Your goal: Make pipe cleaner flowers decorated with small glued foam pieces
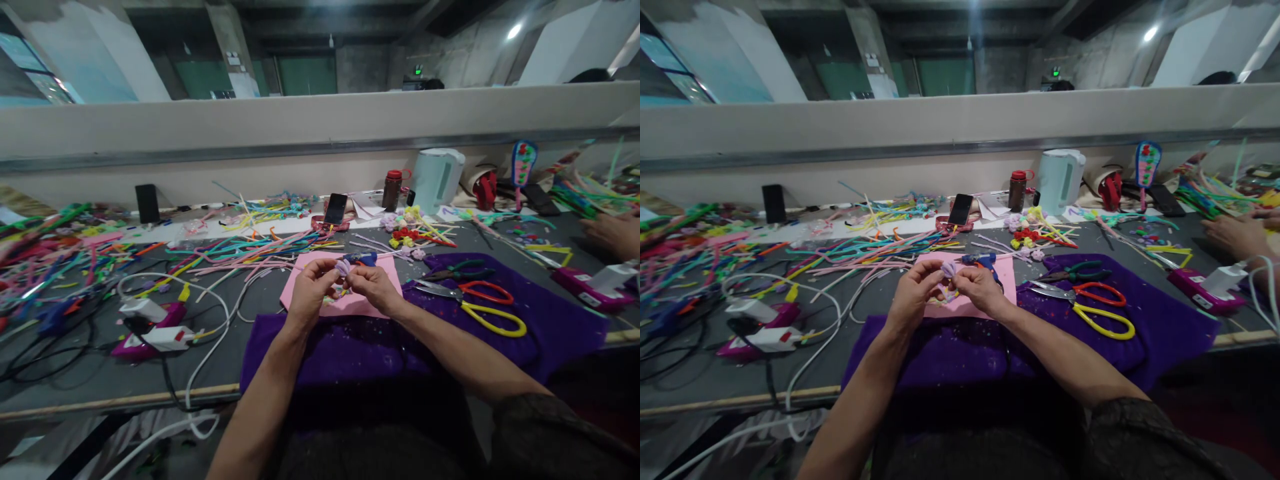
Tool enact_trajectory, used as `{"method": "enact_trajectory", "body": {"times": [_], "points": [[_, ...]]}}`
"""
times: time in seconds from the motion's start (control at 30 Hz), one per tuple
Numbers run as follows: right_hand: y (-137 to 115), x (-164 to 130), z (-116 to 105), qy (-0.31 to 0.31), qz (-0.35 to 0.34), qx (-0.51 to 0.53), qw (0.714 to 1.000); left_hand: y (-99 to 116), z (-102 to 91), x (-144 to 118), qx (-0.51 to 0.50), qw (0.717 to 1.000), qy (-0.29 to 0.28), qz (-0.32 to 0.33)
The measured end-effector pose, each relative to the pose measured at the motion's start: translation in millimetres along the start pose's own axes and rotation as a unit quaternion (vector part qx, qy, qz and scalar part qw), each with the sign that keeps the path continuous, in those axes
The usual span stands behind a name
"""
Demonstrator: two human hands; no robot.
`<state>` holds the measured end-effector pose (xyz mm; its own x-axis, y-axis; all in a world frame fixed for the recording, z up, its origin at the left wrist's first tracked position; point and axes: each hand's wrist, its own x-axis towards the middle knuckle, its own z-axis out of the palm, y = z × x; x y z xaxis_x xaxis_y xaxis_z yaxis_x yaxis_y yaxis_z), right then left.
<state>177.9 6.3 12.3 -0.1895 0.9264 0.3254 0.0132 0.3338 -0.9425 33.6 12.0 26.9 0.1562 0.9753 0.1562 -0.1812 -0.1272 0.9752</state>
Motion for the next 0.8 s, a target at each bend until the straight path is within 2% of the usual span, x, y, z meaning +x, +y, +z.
{"method": "enact_trajectory", "body": {"times": [0.13, 0.23, 0.37, 0.5, 0.67, 0.73, 0.8], "points": [[-2, -1, 2, 0.012, 0.014, 0.027, 0.999, 1, 1.2, -1, 0.004, 1.0, -0.001, -0.001], [-1, 0, -2, -0.012, 0.042, 0.104, 0.994, 3, 0.3, -2, 0.004, 1.0, 0.006, 0.007], [-3, 2, -11, -0.055, 0.085, 0.231, 0.968, 6, -2.2, -2, -0.031, 0.999, 0.01, 0.019], [-7, 2, -15, -0.086, 0.096, 0.298, 0.946, 4, 0.3, -3, 0.008, 1.0, -0.012, -0.023], [-2, 2, -15, -0.135, 0.102, 0.317, 0.933, 2, 11.6, -11, 0.02, 0.998, -0.058, -0.018], [0, 1, -16, -0.138, 0.107, 0.296, 0.939, 3, 15.4, -14, 0.018, 0.998, -0.053, 0.004], [0, 0, -15, -0.119, 0.094, 0.251, 0.956, 3, 17.1, -16, 0.02, 0.999, -0.044, 0.025]]}}
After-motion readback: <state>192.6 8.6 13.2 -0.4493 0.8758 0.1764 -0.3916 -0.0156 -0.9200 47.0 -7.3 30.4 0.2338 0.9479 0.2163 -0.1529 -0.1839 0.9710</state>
